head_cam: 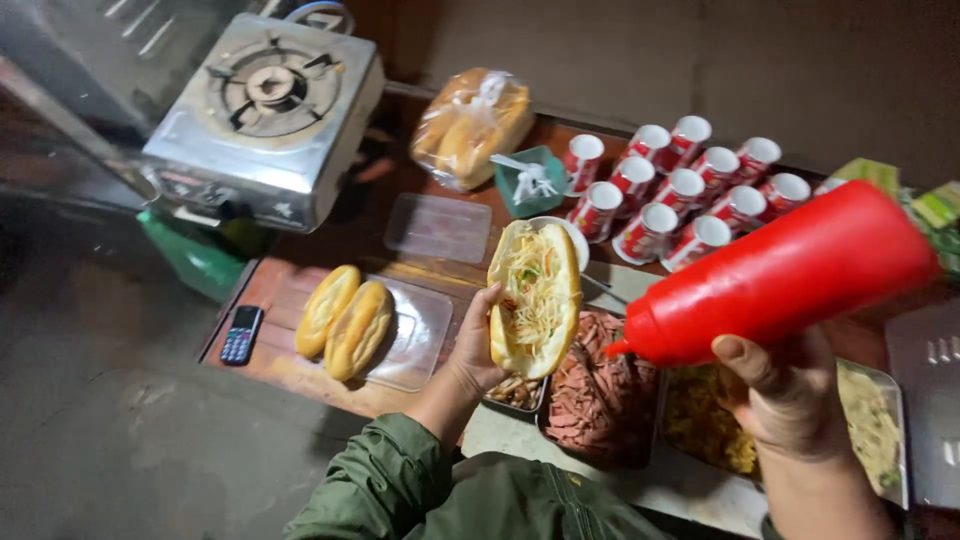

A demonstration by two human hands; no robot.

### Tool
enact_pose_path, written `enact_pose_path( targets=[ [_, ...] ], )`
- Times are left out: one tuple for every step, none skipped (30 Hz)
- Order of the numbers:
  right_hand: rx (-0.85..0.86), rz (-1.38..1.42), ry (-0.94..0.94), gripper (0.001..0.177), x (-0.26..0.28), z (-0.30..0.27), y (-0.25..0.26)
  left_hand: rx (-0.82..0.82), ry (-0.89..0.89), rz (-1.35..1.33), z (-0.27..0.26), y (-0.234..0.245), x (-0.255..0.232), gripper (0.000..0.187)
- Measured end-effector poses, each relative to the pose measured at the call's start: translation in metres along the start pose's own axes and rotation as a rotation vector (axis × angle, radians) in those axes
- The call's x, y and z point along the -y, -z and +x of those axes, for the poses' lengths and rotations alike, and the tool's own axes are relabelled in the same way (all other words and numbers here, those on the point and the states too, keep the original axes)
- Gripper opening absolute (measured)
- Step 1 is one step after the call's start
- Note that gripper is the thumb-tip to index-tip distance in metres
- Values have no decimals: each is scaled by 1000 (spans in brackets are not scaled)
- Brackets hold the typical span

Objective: The person prepares sandwiches at a street food stall. They cut baguettes with scissors, spread a sauce inside, and add fillings including scrambled eggs, sliced meats, and vegetables using tongs. They also apply ketchup from a squeeze bottle before closing the sandwiches.

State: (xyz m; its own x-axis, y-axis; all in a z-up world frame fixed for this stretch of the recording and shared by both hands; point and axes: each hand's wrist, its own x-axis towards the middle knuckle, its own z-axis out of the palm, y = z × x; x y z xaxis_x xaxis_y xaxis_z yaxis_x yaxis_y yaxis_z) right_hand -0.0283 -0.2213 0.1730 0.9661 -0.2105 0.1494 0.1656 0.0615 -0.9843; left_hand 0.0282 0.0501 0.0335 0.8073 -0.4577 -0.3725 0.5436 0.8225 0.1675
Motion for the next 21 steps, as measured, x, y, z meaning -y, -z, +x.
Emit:
enact_pose_path(
  targets=[
    [38,68,86,67,18,-6,-17,12,12,16,3,-4,5,58],
    [77,134,173,78,36,-12,-35,24,24,31,5,-8,9,59],
    [74,130,174,78,37,-12,-35,26,28,30,5,-15,14,59],
    [137,68,260,70,39,-11,-36,27,3,40,4,-21,17,58],
    [206,8,349,62,40,-7,-38,30,-30,49,5,-28,18,57],
    [210,6,353,62,34,-11,-39,34,-33,46,10,-28,17,57],
    [133,-36,306,61,27,-17,-40,64,-26,41,12,-25,18,53],
    [56,-78,259,61,20,-23,-39,95,-19,37,14,-22,20,50],
    [59,-81,252,61,9,-24,-37,90,-18,30,11,-24,22,50],
    [12,-41,208,61,-3,-25,-34,63,-7,28,9,-26,24,54],
    [-29,4,175,61,-14,-20,-32,44,-6,29,9,-30,21,57],
    [-20,5,178,61,-12,-17,-35,46,-14,26,11,-33,20,57],
    [-33,-10,204,61,-11,-18,-37,10,-24,43,10,-33,19,53],
    [-46,-25,229,62,-11,-19,-40,-26,-34,59,9,-33,19,50],
    [-44,-24,229,62,-10,-19,-40,-27,-35,58,9,-31,18,50],
    [-48,-15,234,61,-9,-18,-40,-21,-36,58,10,-30,18,51],
    [-50,-6,242,61,-7,-17,-41,-13,-39,57,11,-30,18,52],
    [-46,-6,244,61,-6,-14,-40,-12,-42,56,10,-32,17,52],
    [-58,-9,283,61,-5,-13,-40,-27,-57,62,8,-33,17,50],
    [-70,-12,322,60,-4,-11,-39,-42,-71,69,6,-34,16,49],
    [-69,-10,326,60,2,-9,-41,-40,-74,71,6,-32,17,49]
  ],
)
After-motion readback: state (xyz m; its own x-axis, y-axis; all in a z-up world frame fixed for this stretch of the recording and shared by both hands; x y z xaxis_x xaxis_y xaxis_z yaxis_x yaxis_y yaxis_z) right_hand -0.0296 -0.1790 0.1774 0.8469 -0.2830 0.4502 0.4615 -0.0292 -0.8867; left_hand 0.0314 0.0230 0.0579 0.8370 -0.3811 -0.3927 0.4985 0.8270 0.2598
